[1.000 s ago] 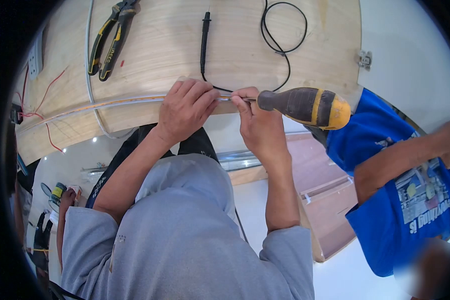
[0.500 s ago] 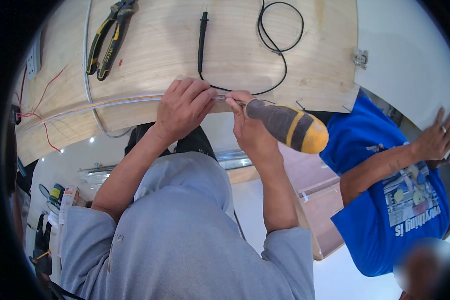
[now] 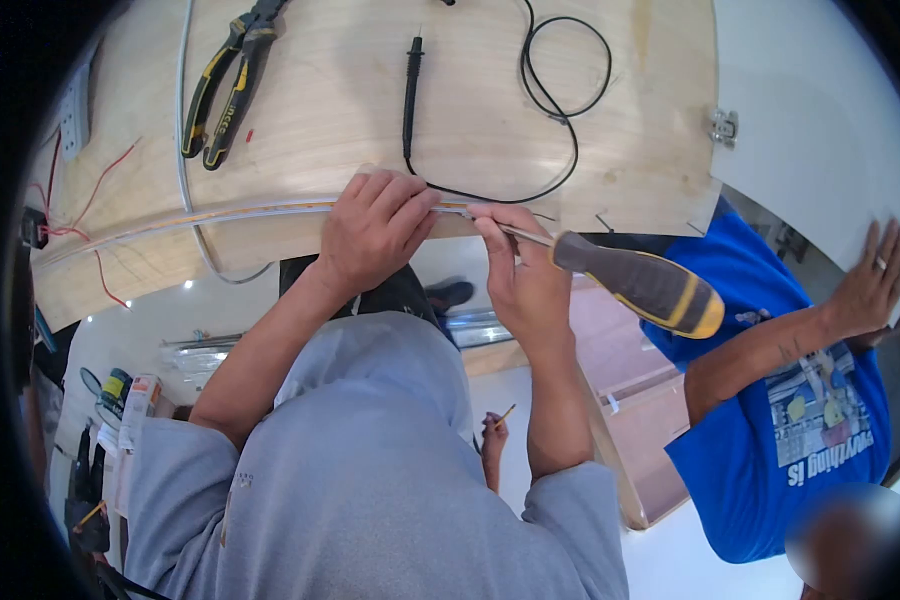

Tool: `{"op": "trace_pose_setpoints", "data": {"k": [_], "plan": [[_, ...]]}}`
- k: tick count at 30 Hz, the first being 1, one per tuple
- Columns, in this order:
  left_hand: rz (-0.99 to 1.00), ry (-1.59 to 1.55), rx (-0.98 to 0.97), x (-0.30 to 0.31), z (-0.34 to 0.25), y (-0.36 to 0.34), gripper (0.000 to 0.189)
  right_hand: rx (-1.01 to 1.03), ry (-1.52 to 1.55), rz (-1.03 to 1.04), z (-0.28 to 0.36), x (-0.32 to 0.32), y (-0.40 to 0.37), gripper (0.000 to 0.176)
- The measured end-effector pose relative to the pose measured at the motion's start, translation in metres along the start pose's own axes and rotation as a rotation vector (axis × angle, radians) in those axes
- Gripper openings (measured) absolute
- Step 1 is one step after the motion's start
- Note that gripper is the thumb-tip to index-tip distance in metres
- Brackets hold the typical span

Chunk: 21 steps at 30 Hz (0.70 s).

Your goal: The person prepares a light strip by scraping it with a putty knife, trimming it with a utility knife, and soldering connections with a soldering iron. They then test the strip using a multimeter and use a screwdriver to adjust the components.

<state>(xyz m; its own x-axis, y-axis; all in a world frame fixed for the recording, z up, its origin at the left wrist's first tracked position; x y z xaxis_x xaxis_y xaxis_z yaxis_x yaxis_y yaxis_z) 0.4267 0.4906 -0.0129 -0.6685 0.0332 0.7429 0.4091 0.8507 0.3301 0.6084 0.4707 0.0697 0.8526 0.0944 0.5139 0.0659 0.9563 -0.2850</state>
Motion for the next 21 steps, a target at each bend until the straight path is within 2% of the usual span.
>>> {"op": "trace_pose_setpoints", "data": {"k": [3, 6, 12, 21], "plan": [[-0.022, 0.026, 0.004, 0.009, -0.002, -0.001, 0.031, 0.038, 0.11, -0.016, -0.004, -0.003, 0.0, 0.013], [-0.025, 0.098, 0.053, 0.033, -0.001, -0.003, 0.03, 0.216, -0.049, 0.005, -0.003, -0.004, 0.005, 0.013], [-0.03, 0.128, 0.065, 0.034, 0.017, -0.019, 0.026, 0.136, -0.069, 0.05, -0.002, -0.011, 0.01, 0.014], [-0.035, 0.148, 0.058, 0.03, 0.02, -0.025, 0.026, 0.127, -0.089, 0.166, 0.007, -0.012, 0.026, 0.01]]}}
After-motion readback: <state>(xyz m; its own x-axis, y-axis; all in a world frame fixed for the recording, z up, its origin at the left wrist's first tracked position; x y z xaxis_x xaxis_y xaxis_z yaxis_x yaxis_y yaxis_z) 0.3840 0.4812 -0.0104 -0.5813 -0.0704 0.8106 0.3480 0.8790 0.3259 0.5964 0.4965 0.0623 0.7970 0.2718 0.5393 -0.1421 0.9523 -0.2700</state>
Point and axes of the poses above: each hand's wrist, its own y-axis towards the middle knuckle, its own x-axis out of the back of the hand, z = x × y, the point moved 1 cm from there along y, towards the middle knuckle, and after that the axes turned 4 degrees about y, right-handed, at the moved point
